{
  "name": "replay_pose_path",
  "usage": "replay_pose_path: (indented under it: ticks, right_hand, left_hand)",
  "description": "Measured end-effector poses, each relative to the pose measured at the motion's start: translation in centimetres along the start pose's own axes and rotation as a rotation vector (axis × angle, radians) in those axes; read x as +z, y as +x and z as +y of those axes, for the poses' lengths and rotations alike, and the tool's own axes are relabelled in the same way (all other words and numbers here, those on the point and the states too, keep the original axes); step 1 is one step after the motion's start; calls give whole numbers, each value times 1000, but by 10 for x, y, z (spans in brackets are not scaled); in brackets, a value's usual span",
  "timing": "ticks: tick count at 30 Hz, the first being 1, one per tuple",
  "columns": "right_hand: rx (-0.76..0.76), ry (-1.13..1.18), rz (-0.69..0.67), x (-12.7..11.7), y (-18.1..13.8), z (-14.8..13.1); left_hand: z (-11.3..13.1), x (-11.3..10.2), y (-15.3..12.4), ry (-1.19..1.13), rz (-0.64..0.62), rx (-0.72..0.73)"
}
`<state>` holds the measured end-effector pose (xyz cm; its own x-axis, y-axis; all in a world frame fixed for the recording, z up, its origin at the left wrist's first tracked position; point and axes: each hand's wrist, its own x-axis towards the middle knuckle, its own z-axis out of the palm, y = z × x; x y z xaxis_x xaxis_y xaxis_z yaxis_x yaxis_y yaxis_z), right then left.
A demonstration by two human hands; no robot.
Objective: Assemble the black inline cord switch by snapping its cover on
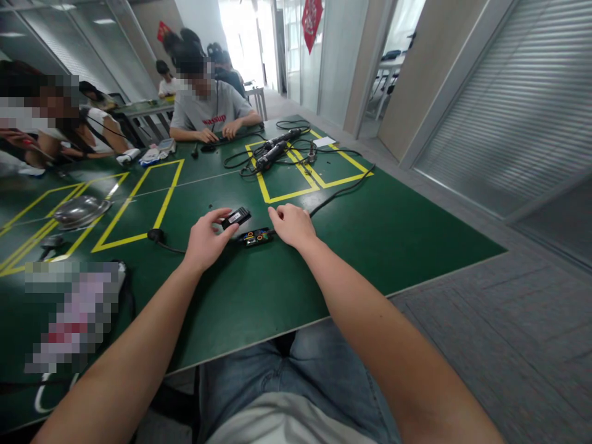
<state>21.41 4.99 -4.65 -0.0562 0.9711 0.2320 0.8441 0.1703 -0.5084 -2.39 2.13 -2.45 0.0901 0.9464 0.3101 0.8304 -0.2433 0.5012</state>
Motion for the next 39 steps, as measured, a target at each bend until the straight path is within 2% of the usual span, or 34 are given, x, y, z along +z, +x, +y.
replay_pose_path:
  ticks: [4,7,15,20,23,26,29,32,35,39]
  right_hand:
    - [-10,6,-13,-1,0,-1]
    - [-16,5,-26,-1,-1,-3]
    - [5,-9,-67,0,-1,-8]
    - [-2,-31,-74,-1,-2,-9]
    - [-27,-48,-70,-2,-4,-8]
    - [-38,-66,-64,-2,-5,-5]
    - [-42,-84,-62,-1,-5,-3]
    - [-31,-103,-61,-2,-4,-3]
    - [8,-125,-53,-4,-5,-5]
    - [15,-146,-52,-7,-7,-6]
  left_hand:
    - [13,1,-7,-56,-140,195]
    - [16,2,-9,-63,-225,267]
    - [12,5,-7,-71,-240,266]
    - [11,8,-6,-125,-239,217]
    - [9,12,-5,-174,-221,148]
    - [4,14,0,-184,-137,51]
    - [-6,10,4,-106,-12,-67]
    - [-16,5,6,7,46,-159]
    - [-18,3,5,94,56,-177]
    - [-5,-2,0,182,71,-87]
